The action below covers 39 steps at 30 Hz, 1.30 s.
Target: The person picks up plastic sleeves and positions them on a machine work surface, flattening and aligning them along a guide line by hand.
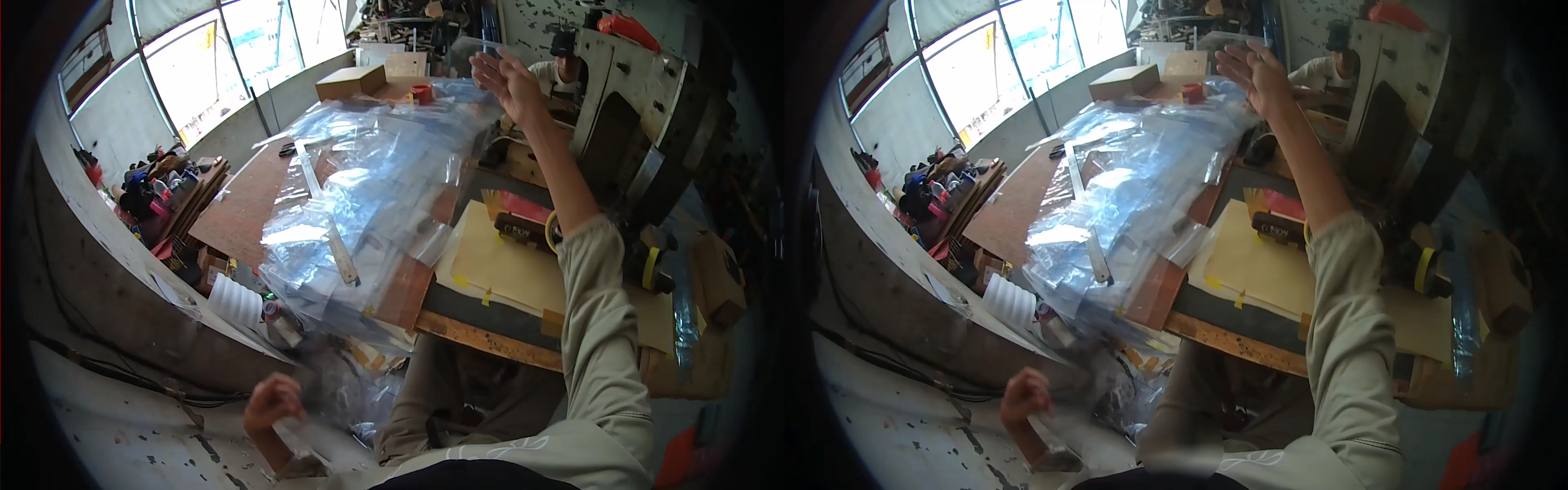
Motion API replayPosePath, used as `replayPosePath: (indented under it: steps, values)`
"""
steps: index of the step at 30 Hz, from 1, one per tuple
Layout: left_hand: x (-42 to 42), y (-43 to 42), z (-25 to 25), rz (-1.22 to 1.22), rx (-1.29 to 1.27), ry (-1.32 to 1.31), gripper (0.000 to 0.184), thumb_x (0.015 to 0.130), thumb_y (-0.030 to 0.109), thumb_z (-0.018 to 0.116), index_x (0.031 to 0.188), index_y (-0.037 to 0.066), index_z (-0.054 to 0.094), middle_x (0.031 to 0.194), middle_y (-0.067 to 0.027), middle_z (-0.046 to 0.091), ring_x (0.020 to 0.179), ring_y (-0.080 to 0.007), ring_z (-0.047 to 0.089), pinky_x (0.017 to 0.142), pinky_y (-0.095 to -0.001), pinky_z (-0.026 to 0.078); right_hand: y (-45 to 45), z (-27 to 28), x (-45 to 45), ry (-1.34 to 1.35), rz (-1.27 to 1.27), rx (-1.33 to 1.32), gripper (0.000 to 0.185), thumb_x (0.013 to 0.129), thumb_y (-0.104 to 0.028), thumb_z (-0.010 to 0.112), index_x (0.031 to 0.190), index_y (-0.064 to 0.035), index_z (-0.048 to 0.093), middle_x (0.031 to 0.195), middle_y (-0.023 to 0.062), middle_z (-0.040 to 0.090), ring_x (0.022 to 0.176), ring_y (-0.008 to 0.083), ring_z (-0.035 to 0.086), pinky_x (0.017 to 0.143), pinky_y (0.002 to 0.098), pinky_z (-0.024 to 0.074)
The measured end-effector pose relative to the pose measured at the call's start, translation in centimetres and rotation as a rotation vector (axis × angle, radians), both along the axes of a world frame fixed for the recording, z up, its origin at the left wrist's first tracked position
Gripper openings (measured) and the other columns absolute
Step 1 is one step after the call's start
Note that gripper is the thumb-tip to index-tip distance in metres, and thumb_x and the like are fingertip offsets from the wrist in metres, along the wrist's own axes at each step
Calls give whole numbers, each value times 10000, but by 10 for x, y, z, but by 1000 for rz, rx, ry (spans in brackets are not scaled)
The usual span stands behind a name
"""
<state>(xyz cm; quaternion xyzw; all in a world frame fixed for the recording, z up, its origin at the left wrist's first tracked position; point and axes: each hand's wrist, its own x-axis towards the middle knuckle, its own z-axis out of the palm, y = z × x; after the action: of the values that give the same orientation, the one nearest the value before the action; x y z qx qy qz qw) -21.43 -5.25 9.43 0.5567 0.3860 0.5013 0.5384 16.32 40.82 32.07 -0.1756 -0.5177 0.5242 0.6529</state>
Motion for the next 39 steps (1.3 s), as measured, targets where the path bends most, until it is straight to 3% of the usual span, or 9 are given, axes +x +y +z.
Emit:
replayPosePath:
  steps: [6,10,14,16,17,19,26,33,39]
  values:
    - [8,262,102,191,-12,370,478,953,160,556,1415,146,437,821,-39,638,625,-92,605,539,-212,472,146,42,-24,-885,-588,-91,695,941,-508,537,1329,66,480,1357,293,488,1257,399,498,1013,431,441]
    - [-11,409,67,245,-90,461,445,941,172,581,1375,157,482,868,-24,671,678,-99,624,556,-226,472,91,26,-9,-929,-207,-132,534,965,-447,532,1335,-63,538,1393,183,495,1251,322,510,928,570,454]
    - [-49,490,11,393,-126,779,378,912,106,576,1288,135,558,776,-86,695,577,-128,643,412,-268,432,18,1,35,-1235,6,-9,594,939,-455,585,1381,-72,483,1304,122,554,1130,261,567,949,442,471]
    - [-84,523,-24,473,54,1013,339,889,161,626,1228,161,615,722,-96,710,710,-198,704,635,-340,532,-20,-11,48,-1317,61,19,534,956,-428,563,1334,-53,523,1224,104,610,1137,226,565,883,362,502]
    - [-80,514,-9,447,28,1231,390,891,145,596,1280,149,571,984,-179,710,974,-273,682,864,-445,504,-28,-26,55,-1352,105,72,520,962,-416,553,1329,-48,523,1224,110,610,1125,217,576,874,350,505]
    - [-55,514,7,685,-57,1750,472,877,93,559,1344,133,507,1268,-219,582,1169,-330,577,956,-551,438,-58,-46,59,-1458,143,176,491,970,-394,541,1318,-48,528,1231,137,604,1092,221,601,871,343,508]
    - [116,536,69,292,616,1589,458,917,320,556,1366,260,485,1418,-142,439,1335,-308,415,1116,-616,227,-232,-166,50,-1518,189,521,494,921,-355,603,1328,-92,508,1483,239,330,1265,415,473,1028,444,438]
    - [192,641,29,178,442,1557,739,846,612,587,1482,432,257,1492,-221,332,1415,-379,274,1102,-690,148,-296,-235,58,-1547,-186,515,610,886,-229,606,1447,-143,383,1520,232,283,1410,322,322,1085,492,368]
    - [209,673,26,338,780,1312,492,790,213,746,1245,310,589,1120,-118,516,1114,-308,514,916,-535,416,-298,-258,59,-1785,-338,650,735,867,-220,525,1528,-213,205,1560,159,261,1430,230,309,1128,453,303]
